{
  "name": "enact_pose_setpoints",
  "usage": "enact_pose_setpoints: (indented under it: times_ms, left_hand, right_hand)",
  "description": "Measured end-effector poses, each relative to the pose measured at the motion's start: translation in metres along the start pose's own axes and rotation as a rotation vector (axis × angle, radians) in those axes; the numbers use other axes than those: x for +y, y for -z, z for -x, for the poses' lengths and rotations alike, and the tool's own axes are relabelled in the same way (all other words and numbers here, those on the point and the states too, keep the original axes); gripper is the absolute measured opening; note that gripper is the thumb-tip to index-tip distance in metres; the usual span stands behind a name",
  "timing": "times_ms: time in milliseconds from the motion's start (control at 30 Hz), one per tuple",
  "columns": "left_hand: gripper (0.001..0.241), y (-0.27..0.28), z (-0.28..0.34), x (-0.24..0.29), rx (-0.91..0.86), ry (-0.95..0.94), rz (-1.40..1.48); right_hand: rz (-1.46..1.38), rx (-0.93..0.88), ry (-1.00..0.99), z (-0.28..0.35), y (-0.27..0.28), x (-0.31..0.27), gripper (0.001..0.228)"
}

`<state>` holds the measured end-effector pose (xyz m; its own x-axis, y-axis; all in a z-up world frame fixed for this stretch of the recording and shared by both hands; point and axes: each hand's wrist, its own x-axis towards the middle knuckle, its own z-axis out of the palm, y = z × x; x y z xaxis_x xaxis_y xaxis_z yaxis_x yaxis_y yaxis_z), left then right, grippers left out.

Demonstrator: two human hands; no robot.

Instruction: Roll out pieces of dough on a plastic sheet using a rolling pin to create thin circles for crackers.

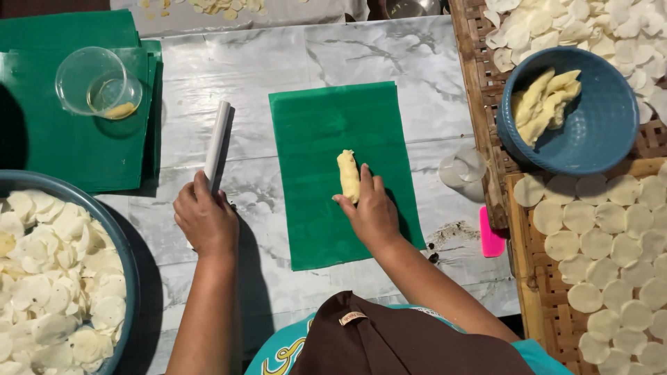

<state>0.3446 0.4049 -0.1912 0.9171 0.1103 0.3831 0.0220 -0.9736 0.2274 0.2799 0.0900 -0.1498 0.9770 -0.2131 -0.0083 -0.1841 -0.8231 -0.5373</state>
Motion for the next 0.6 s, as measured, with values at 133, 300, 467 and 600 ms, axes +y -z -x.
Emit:
enact_pose_setpoints:
  times_ms: [133,300,467,600]
  left_hand:
    - [0.054,0.001,-0.01,0.006,0.028,-0.035,-0.001]
    - [0.054,0.043,-0.008,0.023,0.08,-0.135,0.069]
    - [0.05,0.061,-0.004,0.058,0.012,-0.355,0.321]
    - [0.043,0.059,0.003,0.099,-0.08,-0.565,0.432]
  right_hand:
    - [0.071,0.001,0.02,0.001,0.013,-0.011,0.104]
    - [-0.02,0.308,0.095,0.011,0.084,-0.003,0.06]
    - [0.386,0.406,-0.018,0.013,0.098,0.122,0.039]
    - [0.459,0.409,-0.084,0.028,0.122,0.111,0.034]
